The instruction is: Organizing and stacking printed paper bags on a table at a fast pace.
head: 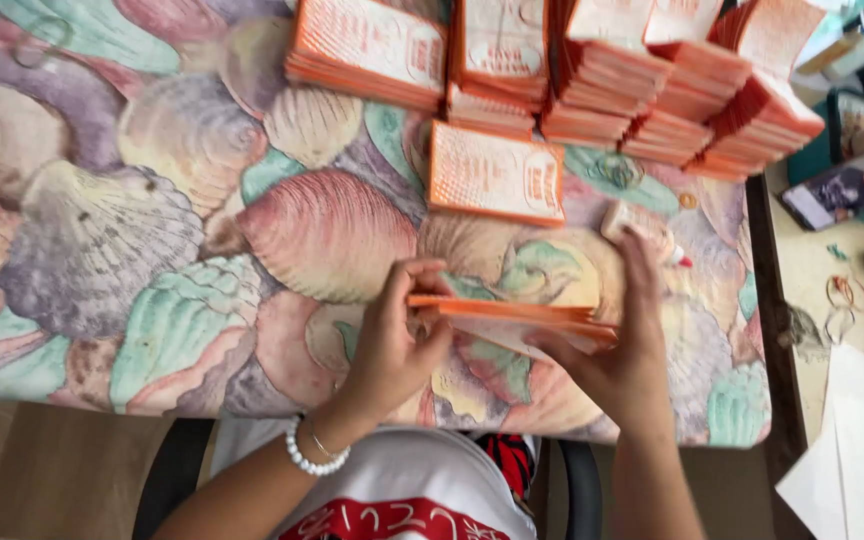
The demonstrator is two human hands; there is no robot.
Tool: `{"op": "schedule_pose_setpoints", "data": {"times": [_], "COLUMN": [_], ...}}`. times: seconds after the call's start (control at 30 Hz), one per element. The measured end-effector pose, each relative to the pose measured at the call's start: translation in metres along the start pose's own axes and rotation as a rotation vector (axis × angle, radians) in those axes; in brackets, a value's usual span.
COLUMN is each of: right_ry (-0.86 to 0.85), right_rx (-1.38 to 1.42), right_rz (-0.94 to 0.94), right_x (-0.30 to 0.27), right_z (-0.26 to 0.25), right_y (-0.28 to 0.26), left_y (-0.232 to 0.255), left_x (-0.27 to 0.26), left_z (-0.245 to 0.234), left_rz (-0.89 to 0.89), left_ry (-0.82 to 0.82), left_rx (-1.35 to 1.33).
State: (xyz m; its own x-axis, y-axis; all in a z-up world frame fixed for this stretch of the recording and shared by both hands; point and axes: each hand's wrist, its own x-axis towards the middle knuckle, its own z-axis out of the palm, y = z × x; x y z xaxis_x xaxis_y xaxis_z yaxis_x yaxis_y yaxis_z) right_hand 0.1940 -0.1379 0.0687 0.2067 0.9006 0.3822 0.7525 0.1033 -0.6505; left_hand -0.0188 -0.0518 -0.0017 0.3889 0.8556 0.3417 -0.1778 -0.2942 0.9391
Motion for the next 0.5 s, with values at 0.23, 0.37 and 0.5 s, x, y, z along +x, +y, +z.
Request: {"op": "schedule_pose_setpoints", "data": {"times": [0.23, 0.37, 0.5], "right_ry": [0.229, 0.321, 0.306], "right_rx": [0.675, 0.72, 0.734], "right_rz": [0.199, 0.167, 0.132], "right_x": [-0.044, -0.038, -0.043], "right_z": [0.059, 0.068, 0.074], "right_y": [0.033, 0.042, 0.062], "left_y": [-0.001, -0.002, -0.008], "left_x": [-0.013, -0.007, -0.009], "left_z": [0.014, 0.014, 0.012], "left_rz": [0.002, 0.019, -0.009], "left_ry": [0.034, 0.076, 0.117], "left_rx": [-0.082, -0.116, -0.149]}}
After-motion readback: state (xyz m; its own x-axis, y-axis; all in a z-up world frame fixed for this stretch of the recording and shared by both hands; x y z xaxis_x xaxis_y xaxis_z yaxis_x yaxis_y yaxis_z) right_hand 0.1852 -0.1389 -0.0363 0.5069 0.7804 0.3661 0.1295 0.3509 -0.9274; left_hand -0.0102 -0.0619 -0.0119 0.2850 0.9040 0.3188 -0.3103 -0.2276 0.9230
